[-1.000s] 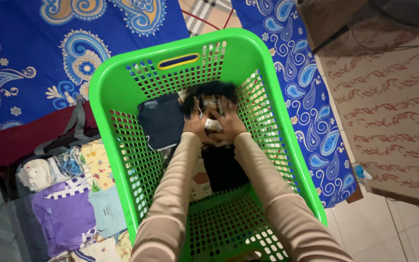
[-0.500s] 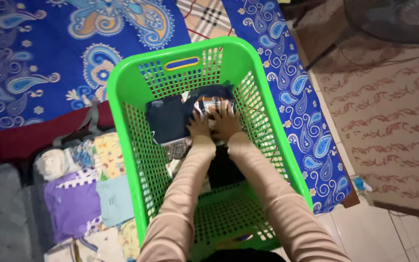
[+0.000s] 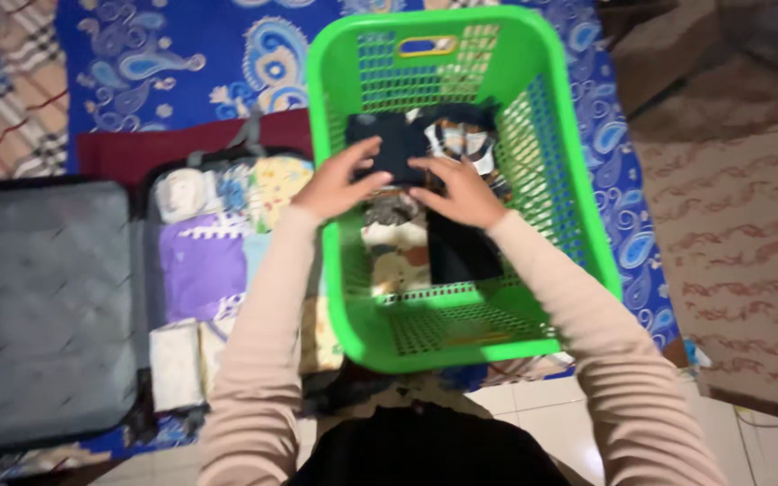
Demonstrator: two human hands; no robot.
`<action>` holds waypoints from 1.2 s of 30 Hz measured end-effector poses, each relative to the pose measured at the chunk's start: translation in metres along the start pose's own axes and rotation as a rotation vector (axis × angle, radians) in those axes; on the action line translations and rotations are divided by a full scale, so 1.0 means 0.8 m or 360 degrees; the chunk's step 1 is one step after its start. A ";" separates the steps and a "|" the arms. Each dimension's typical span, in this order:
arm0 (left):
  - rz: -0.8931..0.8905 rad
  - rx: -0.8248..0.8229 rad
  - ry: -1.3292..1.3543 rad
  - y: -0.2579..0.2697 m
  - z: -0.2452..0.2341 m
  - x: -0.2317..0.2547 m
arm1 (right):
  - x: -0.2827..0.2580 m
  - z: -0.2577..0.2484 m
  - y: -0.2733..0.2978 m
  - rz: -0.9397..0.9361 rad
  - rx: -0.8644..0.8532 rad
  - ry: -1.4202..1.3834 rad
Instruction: The person transfers folded clothes from an open suitcase into a green laundry basket. They pick up stacks of folded garments, including shirts and pants, and place them into the basket one by one.
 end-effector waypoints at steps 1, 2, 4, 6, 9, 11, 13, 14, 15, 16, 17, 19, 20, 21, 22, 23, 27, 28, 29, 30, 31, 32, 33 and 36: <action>0.0016 0.0106 0.0224 0.028 -0.031 -0.007 | -0.031 -0.005 0.010 -0.0065 -0.0061 -0.0152; 0.0025 0.0218 0.0453 0.059 -0.060 -0.020 | -0.064 -0.011 0.022 -0.0124 -0.0134 -0.0307; -0.0078 0.0645 0.0594 0.124 -0.105 -0.063 | -0.130 -0.030 0.052 -0.0288 -0.0219 -0.0587; -0.0262 0.1058 0.0673 0.180 -0.133 -0.125 | -0.185 -0.035 0.066 -0.0121 -0.0471 -0.0368; -0.0630 0.1447 0.0708 0.247 -0.152 -0.222 | -0.245 -0.019 0.072 -0.0270 -0.0263 -0.0603; -0.0804 0.1441 0.0755 0.282 -0.158 -0.278 | -0.269 0.008 0.078 -0.0203 -0.0156 -0.0515; -0.0686 0.1407 0.0683 0.302 -0.165 -0.322 | -0.287 0.037 0.081 -0.0124 -0.0073 -0.0475; -0.0631 0.1383 0.0647 0.312 -0.167 -0.339 | -0.296 0.053 0.085 -0.0080 -0.0043 -0.0481; -0.0564 0.1371 0.0449 0.322 -0.170 -0.352 | -0.304 0.067 0.087 -0.0035 -0.0012 -0.0486; -0.0490 0.1352 0.0258 0.329 -0.174 -0.361 | -0.309 0.078 0.085 -0.0009 -0.0010 -0.0476; -0.0414 0.1329 0.0067 0.337 -0.180 -0.367 | -0.315 0.089 0.084 0.0017 -0.0008 -0.0466; -0.0564 0.1247 -0.0129 0.369 -0.195 -0.375 | -0.325 0.109 0.086 0.0080 0.0005 -0.0408; -0.0626 0.1208 -0.0226 0.377 -0.203 -0.377 | -0.327 0.117 0.082 0.0105 0.0026 -0.0356; -0.0792 0.1203 -0.0221 0.383 -0.209 -0.380 | -0.330 0.124 0.079 0.0131 0.0047 -0.0303; -0.0966 0.1200 -0.0212 0.392 -0.212 -0.384 | -0.333 0.131 0.078 0.0152 0.0042 -0.0302; -0.1140 0.1192 -0.0203 0.401 -0.214 -0.386 | -0.336 0.137 0.078 0.0174 0.0037 -0.0301; -0.1223 0.1160 -0.0197 0.407 -0.221 -0.375 | -0.344 0.174 0.064 0.0106 0.0036 -0.0314; -0.1313 0.1137 -0.0272 0.408 -0.219 -0.370 | -0.346 0.184 0.061 0.0112 -0.0004 -0.0315; -0.1404 0.1113 -0.0347 0.408 -0.217 -0.364 | -0.347 0.193 0.057 0.0118 -0.0045 -0.0315; -0.1414 0.1111 -0.0468 0.405 -0.216 -0.360 | -0.347 0.202 0.053 0.0118 -0.0081 -0.0313; -0.1424 0.1109 -0.0588 0.402 -0.215 -0.355 | -0.345 0.209 0.048 0.0116 -0.0096 -0.0344; -0.1443 0.1103 -0.0708 0.402 -0.213 -0.351 | -0.343 0.215 0.046 0.0119 -0.0119 -0.0377; -0.1432 0.1205 -0.0614 0.403 -0.210 -0.348 | -0.339 0.221 0.045 0.0122 -0.0141 -0.0410; -0.1492 0.1497 -0.0394 0.388 -0.213 -0.348 | -0.322 0.233 0.029 0.0109 -0.0075 -0.0358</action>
Point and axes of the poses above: each hand's wrist, its own y-axis away from the middle knuckle, its own z-axis out of the palm, x = y × z, the point moved 1 cm from there along -y, towards the middle knuckle, and after that the axes turned 9 degrees about x, right-handed, at the moved point
